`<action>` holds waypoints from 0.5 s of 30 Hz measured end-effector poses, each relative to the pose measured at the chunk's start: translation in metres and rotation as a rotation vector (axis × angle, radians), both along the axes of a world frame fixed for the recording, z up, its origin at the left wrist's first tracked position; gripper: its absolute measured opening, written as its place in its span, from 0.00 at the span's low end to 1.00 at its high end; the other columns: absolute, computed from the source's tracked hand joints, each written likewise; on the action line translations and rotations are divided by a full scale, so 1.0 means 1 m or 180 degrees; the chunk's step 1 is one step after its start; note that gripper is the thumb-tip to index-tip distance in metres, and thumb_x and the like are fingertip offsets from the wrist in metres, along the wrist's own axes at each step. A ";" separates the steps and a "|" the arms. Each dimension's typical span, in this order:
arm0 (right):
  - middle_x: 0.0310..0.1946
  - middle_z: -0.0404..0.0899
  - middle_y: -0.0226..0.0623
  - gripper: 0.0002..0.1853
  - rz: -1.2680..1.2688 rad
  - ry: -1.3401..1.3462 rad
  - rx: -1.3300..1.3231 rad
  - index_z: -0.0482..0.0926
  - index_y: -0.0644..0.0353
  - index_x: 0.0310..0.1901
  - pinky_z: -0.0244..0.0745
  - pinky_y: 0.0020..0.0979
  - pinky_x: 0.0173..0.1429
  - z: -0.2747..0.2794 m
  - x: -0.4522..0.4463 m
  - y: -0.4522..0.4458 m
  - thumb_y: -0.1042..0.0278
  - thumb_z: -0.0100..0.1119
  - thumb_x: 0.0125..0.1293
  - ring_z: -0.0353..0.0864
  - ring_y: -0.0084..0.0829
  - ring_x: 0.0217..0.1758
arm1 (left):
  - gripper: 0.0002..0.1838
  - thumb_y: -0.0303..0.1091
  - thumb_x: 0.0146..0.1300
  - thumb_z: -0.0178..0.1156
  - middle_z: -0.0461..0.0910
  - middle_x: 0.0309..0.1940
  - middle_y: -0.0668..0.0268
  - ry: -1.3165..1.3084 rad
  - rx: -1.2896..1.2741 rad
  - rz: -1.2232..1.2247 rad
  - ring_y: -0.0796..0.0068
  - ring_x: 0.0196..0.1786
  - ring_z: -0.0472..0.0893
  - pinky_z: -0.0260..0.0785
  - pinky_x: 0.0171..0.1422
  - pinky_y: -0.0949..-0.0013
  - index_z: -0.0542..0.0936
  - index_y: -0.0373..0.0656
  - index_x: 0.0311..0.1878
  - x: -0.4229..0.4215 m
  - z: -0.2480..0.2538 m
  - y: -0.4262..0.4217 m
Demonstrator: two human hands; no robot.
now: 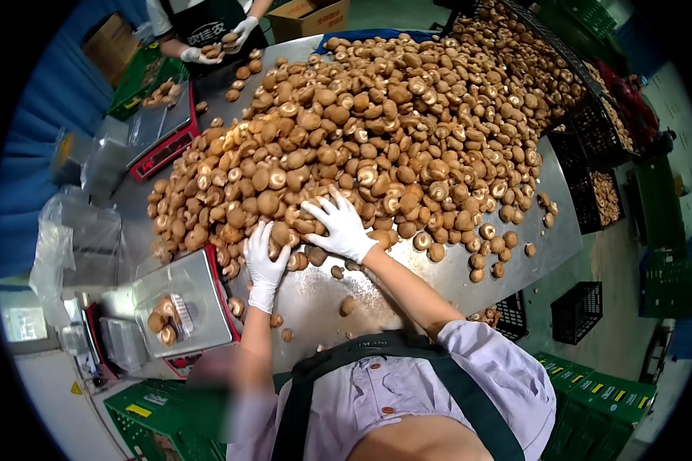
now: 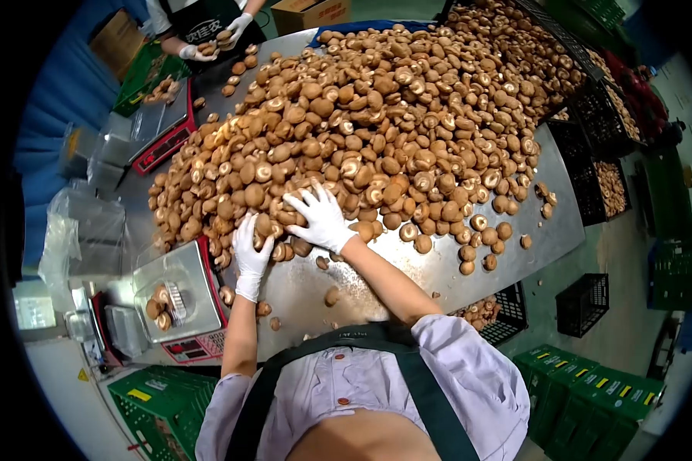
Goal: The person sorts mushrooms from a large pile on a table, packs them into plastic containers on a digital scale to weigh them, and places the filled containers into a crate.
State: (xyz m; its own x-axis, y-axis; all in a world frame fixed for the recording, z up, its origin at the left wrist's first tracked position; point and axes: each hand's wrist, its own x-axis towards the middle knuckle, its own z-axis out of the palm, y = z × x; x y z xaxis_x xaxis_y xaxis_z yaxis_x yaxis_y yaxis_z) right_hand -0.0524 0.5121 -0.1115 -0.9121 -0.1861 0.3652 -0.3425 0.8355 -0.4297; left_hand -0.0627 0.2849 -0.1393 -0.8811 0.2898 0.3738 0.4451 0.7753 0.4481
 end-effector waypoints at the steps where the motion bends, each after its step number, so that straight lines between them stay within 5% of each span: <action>1: 0.58 0.69 0.43 0.35 0.0056 -0.0083 -0.0153 0.67 0.41 0.65 0.59 0.52 0.67 -0.003 0.006 0.000 0.43 0.61 0.55 0.60 0.57 0.67 | 0.38 0.45 0.48 0.69 0.67 0.64 0.53 -0.0047 0.0013 0.0041 0.53 0.64 0.68 0.55 0.68 0.50 0.69 0.45 0.64 0.015 -0.005 -0.005; 8: 0.62 0.66 0.49 0.37 0.0105 -0.0251 -0.0123 0.69 0.46 0.64 0.56 0.53 0.68 -0.001 0.069 0.011 0.44 0.65 0.52 0.61 0.55 0.67 | 0.45 0.43 0.51 0.68 0.60 0.69 0.51 -0.0583 0.0110 0.0034 0.50 0.71 0.60 0.47 0.74 0.52 0.59 0.41 0.71 0.095 -0.007 -0.032; 12: 0.59 0.70 0.46 0.33 0.0117 -0.0279 -0.0270 0.73 0.53 0.59 0.61 0.48 0.67 0.008 0.130 0.032 0.48 0.67 0.52 0.64 0.52 0.66 | 0.39 0.41 0.51 0.67 0.60 0.69 0.50 -0.0537 0.0481 -0.0096 0.49 0.71 0.60 0.47 0.74 0.50 0.66 0.40 0.67 0.140 0.007 -0.038; 15: 0.58 0.71 0.43 0.31 0.0466 -0.0514 0.0085 0.74 0.53 0.57 0.63 0.46 0.65 -0.011 0.195 0.046 0.49 0.67 0.53 0.67 0.47 0.63 | 0.35 0.45 0.50 0.68 0.65 0.64 0.53 -0.0748 -0.0233 -0.0990 0.52 0.68 0.64 0.49 0.71 0.46 0.71 0.48 0.63 0.174 0.016 -0.050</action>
